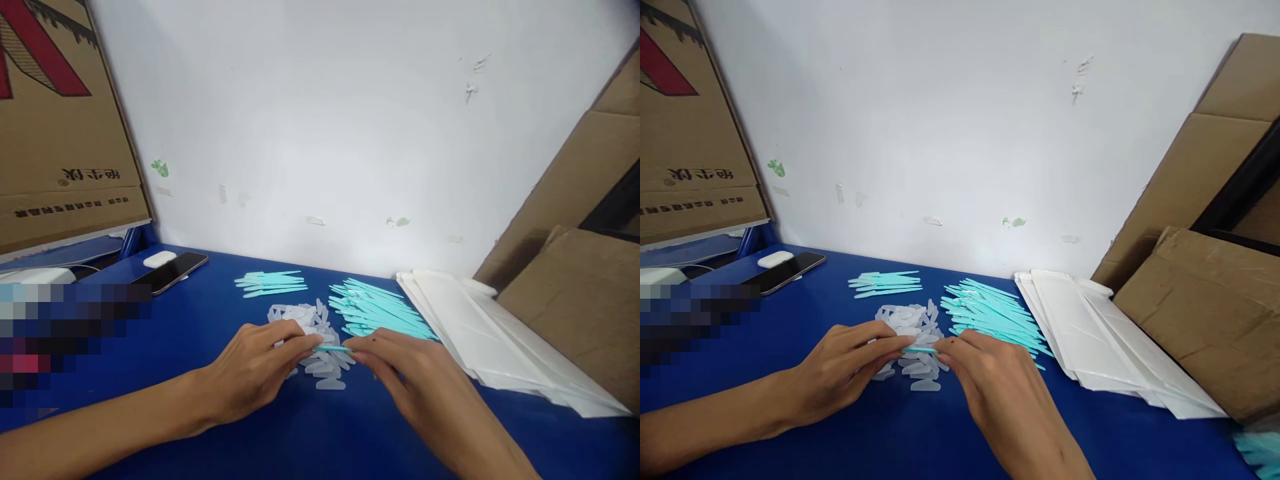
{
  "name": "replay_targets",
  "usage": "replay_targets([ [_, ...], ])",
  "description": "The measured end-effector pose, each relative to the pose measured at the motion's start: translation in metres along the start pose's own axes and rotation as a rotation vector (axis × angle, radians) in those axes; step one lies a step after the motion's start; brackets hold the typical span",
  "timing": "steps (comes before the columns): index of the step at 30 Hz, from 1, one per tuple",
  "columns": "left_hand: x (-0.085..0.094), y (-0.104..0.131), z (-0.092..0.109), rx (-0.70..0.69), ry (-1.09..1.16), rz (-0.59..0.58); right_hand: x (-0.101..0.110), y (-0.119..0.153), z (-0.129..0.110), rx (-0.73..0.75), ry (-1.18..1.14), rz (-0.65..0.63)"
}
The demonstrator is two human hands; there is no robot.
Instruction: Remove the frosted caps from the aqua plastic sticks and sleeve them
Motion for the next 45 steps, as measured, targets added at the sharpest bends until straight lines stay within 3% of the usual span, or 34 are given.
replay_targets([
  [4,-0.007,-0.004,-0.012,-0.024,-0.1,-0.07,0.012,0.002,0.016,-0.048,0.112,0.099],
  [7,-0.014,-0.008,-0.044,0.083,-0.288,-0.193,0.028,0.01,0.047,-0.193,0.242,0.213],
  [11,-0.025,-0.001,-0.106,0.381,-0.481,-0.504,0.019,0.024,0.1,-0.398,0.286,0.052],
  [13,-0.025,0.002,-0.125,0.445,-0.511,-0.559,0.008,0.03,0.117,-0.434,0.249,-0.03],
  [16,-0.023,0.007,-0.136,0.478,-0.521,-0.591,-0.003,0.036,0.128,-0.434,0.194,-0.069],
  [23,-0.025,0.006,-0.12,0.43,-0.44,-0.582,-0.014,0.032,0.116,-0.463,0.141,-0.155],
  [26,-0.02,-0.004,-0.102,0.334,-0.331,-0.543,-0.011,0.029,0.108,-0.457,0.162,-0.14],
  [28,-0.014,-0.013,-0.083,0.246,-0.143,-0.541,-0.007,0.03,0.108,-0.487,0.189,-0.124],
  [30,-0.009,-0.017,-0.066,0.232,0.095,-0.617,-0.005,0.031,0.109,-0.51,0.212,-0.112],
  [33,-0.007,-0.011,-0.05,0.306,0.32,-0.836,-0.007,0.034,0.112,-0.526,0.217,-0.135],
  [37,-0.007,-0.004,-0.045,0.348,0.391,-0.939,-0.011,0.037,0.117,-0.55,0.19,-0.169],
  [45,-0.015,-0.004,-0.045,0.299,0.455,-0.876,-0.007,0.033,0.11,-0.526,0.192,-0.152],
])
Point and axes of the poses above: each hand's wrist, its own y-axis away from the middle knuckle, its own x-axis out of the back of the hand, z = x × y, the point moved 8 cm from there along -y, towards the middle knuckle, and after that the axes turned 5 degrees about -y, right-handed, at the moved point
